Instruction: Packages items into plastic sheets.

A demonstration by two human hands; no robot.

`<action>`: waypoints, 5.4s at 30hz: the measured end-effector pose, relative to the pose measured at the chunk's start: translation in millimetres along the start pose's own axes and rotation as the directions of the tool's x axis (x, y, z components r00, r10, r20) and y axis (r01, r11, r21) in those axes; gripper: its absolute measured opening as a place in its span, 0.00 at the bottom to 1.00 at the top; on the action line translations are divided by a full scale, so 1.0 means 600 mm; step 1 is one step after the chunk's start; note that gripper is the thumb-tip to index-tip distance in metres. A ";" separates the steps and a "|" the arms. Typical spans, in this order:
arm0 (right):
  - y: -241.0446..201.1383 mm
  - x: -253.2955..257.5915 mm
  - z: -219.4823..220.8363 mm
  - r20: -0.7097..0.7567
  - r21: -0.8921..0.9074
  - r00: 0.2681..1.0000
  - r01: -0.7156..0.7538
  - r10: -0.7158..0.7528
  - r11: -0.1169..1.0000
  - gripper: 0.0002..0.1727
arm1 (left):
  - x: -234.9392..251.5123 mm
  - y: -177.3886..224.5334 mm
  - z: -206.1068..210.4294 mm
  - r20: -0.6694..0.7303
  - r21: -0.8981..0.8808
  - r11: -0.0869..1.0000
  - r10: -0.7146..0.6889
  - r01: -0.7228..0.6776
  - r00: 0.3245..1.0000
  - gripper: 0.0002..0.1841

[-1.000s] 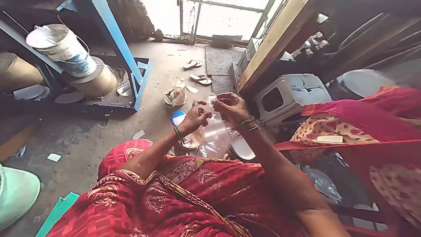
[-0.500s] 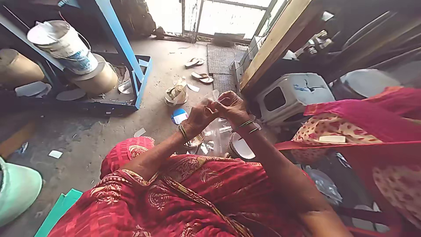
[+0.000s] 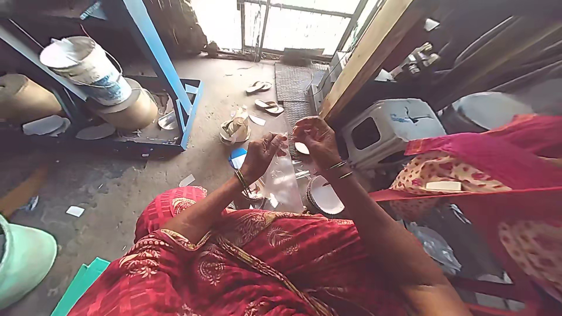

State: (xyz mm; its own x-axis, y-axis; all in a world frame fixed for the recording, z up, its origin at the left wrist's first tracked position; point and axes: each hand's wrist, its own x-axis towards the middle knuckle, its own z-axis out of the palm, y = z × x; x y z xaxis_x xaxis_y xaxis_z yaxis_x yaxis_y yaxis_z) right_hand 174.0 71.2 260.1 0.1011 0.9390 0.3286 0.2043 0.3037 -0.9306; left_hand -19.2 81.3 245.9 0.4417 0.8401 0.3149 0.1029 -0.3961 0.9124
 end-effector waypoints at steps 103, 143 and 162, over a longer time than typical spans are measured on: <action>-0.164 -0.030 -0.054 0.206 -0.286 0.861 0.507 -0.464 0.813 0.11 | -0.011 0.134 -0.060 0.057 -0.174 0.956 0.249 -0.236 0.967 0.11; -0.153 -0.011 -0.051 0.243 -0.490 0.898 0.439 -0.366 0.753 0.34 | -0.002 0.114 -0.096 0.029 0.197 0.953 0.227 -0.229 0.973 0.11; -0.110 0.031 -0.063 0.074 0.029 0.992 -0.103 0.101 0.994 0.07 | 0.068 0.019 -0.170 -0.176 0.029 0.999 0.035 -0.030 0.984 0.12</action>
State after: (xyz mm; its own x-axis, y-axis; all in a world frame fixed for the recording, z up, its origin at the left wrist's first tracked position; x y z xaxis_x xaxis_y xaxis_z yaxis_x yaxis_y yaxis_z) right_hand 199.3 62.5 333.6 0.0484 0.9742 0.2204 0.1644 0.2099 -0.9638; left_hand -91.0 148.8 295.5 0.2816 0.8777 0.3876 0.1157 -0.4321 0.8944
